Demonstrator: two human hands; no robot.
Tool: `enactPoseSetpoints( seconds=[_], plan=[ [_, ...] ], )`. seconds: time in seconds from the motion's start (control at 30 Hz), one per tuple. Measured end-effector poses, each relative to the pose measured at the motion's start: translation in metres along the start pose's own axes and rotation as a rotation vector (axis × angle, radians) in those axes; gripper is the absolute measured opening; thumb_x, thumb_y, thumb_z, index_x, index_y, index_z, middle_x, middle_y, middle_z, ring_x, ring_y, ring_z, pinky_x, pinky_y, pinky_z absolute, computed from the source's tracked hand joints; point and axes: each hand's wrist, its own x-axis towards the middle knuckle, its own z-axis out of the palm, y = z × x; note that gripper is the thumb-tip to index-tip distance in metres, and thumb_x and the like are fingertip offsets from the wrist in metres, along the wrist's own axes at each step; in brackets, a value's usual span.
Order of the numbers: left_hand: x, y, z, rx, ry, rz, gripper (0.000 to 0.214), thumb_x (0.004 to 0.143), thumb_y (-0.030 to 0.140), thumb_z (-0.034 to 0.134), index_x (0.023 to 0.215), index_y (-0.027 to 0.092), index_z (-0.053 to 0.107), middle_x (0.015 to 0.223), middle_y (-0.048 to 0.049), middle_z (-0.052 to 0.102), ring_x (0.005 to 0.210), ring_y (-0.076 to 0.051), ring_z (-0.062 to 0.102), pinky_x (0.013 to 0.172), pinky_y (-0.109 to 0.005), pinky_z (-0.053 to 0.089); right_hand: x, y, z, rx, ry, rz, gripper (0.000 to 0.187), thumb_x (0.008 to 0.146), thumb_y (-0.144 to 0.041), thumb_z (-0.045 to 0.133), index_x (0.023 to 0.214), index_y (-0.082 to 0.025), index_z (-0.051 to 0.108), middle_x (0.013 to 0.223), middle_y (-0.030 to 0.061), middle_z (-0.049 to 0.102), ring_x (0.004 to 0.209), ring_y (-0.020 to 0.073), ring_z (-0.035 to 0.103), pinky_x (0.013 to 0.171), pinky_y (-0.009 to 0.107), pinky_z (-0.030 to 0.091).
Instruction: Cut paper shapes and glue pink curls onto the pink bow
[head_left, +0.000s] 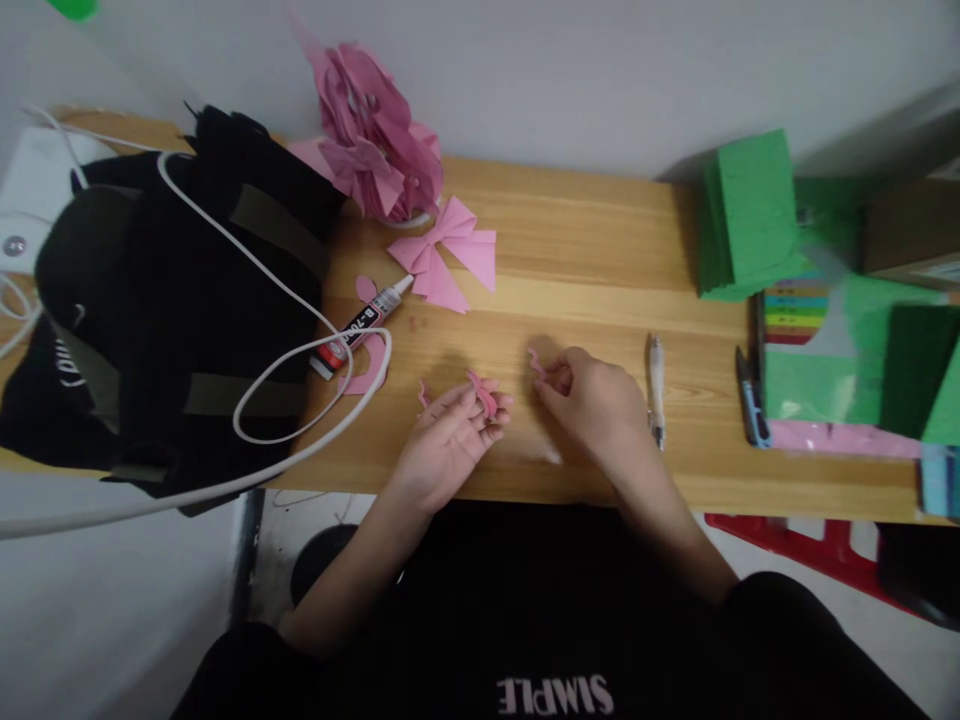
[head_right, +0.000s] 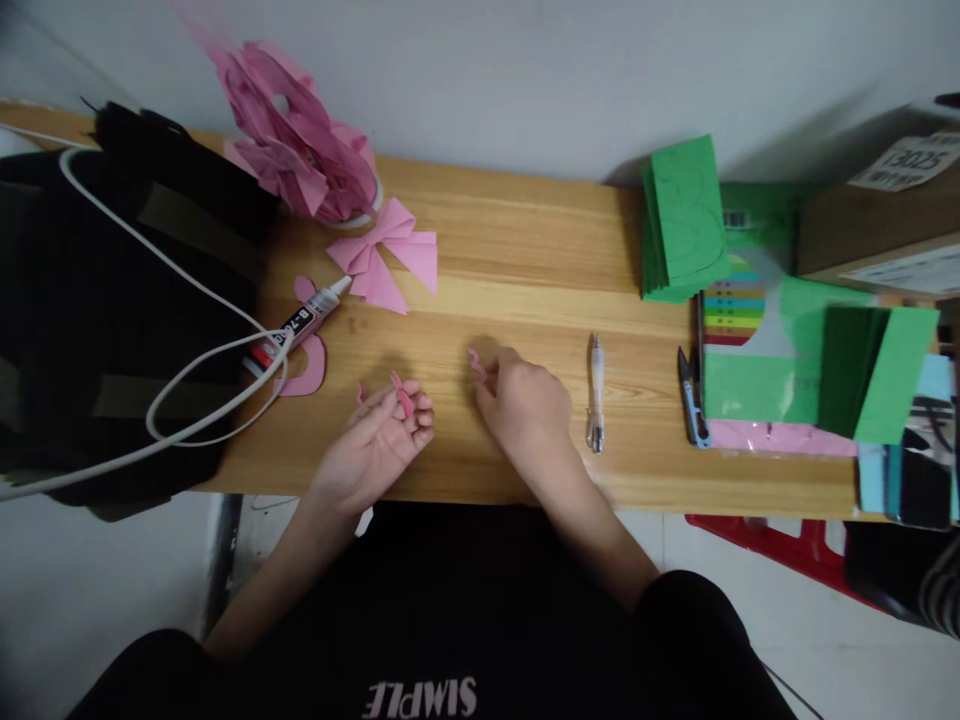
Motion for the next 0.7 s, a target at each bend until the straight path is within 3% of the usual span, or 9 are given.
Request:
enactPoseSetpoints(
  seconds=[0.37, 0.57, 0.7],
  plan=[
    [-0.002, -0.001, 0.006, -0.007, 0.008, 0.022, 0.01, 0.079, 0.023, 0.078, 0.077, 0.016, 0.07, 0.077, -0.0029, 0.07, 0.072, -0.012, 0.065, 0.067, -0.022, 0.052, 0.0, 0.006, 0.0, 0.15, -0.073, -0.031, 0.009, 0.082, -0.023, 0.065, 0.085, -0.018, 0.071, 0.066, 0.0037, 0.07, 0.06, 0.02, 0.063, 0.055, 0.032, 0.039],
    [-0.001, -0.003, 0.018, 0.03, 0.032, 0.052, 0.008, 0.078, 0.017, 0.077, 0.072, 0.014, 0.072, 0.07, -0.0017, 0.068, 0.065, -0.009, 0.063, 0.061, -0.019, 0.049, -0.023, 0.014, -0.005, 0.73, -0.011, -0.325, 0.014, 0.088, -0.028, 0.063, 0.081, -0.017, 0.068, 0.068, 0.0009, 0.069, 0.059, 0.0131, 0.062, 0.058, 0.026, 0.048],
    [0.004, -0.009, 0.028, 0.051, 0.075, 0.079, 0.002, 0.078, 0.014, 0.076, 0.079, 0.015, 0.077, 0.077, -0.0016, 0.073, 0.064, -0.008, 0.065, 0.061, -0.017, 0.048, -0.036, 0.017, -0.003, 0.8, 0.027, -0.34, 0.013, 0.087, -0.029, 0.065, 0.087, -0.017, 0.07, 0.075, 0.0017, 0.071, 0.055, 0.0114, 0.059, 0.051, 0.024, 0.047]
  ],
)
